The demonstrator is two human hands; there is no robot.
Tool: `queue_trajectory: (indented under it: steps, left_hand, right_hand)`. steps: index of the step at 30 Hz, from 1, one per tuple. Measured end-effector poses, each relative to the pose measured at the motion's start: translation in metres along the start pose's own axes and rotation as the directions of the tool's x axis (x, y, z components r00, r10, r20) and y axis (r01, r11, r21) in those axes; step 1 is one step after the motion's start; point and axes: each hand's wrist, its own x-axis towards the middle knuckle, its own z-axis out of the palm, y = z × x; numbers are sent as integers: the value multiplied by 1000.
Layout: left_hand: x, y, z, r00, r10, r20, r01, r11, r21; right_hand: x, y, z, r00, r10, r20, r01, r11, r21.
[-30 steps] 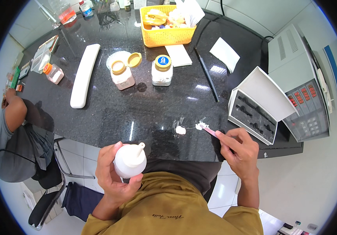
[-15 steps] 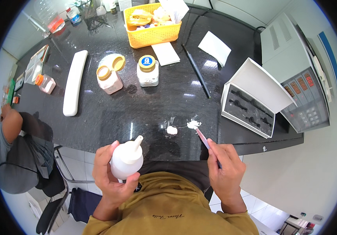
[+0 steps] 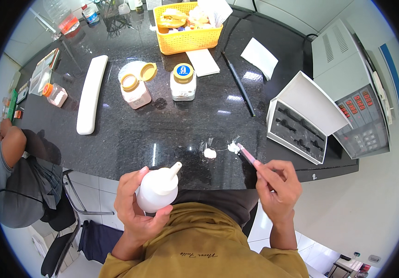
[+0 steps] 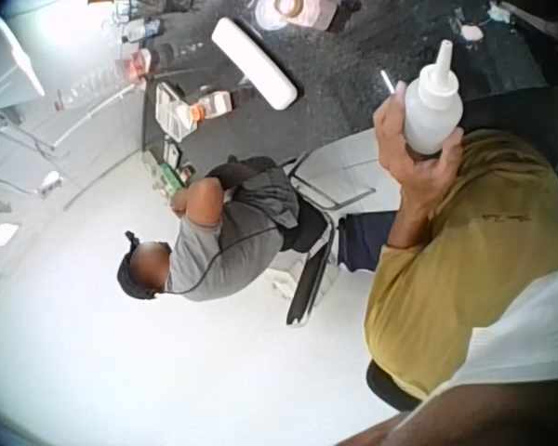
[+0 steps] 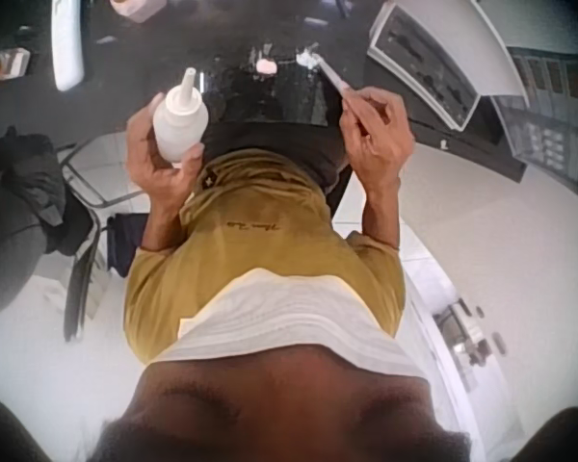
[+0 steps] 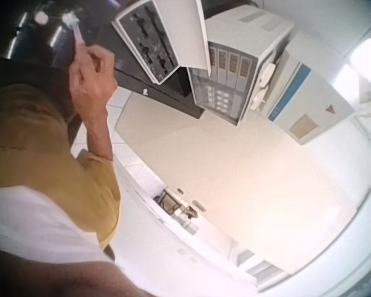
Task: The person opens a white box and removes a small tool. They scoop a pink powder from a jar and a white powder from another jar onto the table, then add liquid from a squeeze bottle. The person mixes the powders and liquid together with the tool, then wipes the tool with a tissue.
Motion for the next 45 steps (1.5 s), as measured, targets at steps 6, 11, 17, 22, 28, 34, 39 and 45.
queue_trajectory:
  steps: [6, 11, 17, 22, 28, 34, 39, 45]
  left_hand:
    - [-1, 1, 1, 1000, -3, -30, 3, 1000, 0]
    - [-3, 2, 3, 997, -44, -60, 40, 997, -64]
    - [-4, 4, 4, 998, -56, -43, 56, 998, 16]
    - [-5, 6, 6, 995, -82, -58, 82, 997, -4]
    - [-4, 6, 9, 993, -69, -97, 61, 995, -83]
    - [-3, 6, 7, 996, -36, -76, 33, 999, -38]
    - [-1, 8, 7, 997, -26, -79, 24, 1000, -20]
    - [9, 20, 1, 998, 60, 36, -64, 990, 124]
  right_hand:
    - [15, 22, -16, 997, -34, 72, 22, 986, 163]
    - [28, 52, -32, 948, -132, 290, 8, 919, 394]
    - [47, 55, -14, 955, -109, 274, 20, 952, 307]
    - [45, 53, -15, 965, -89, 247, 21, 964, 265]
    - [42, 52, -16, 974, -80, 214, 35, 977, 208]
    - [41, 51, -16, 974, -83, 209, 45, 982, 184]
    - [42, 47, -19, 978, -55, 199, 25, 988, 151]
    - [37, 36, -17, 978, -3, 208, -32, 986, 166]
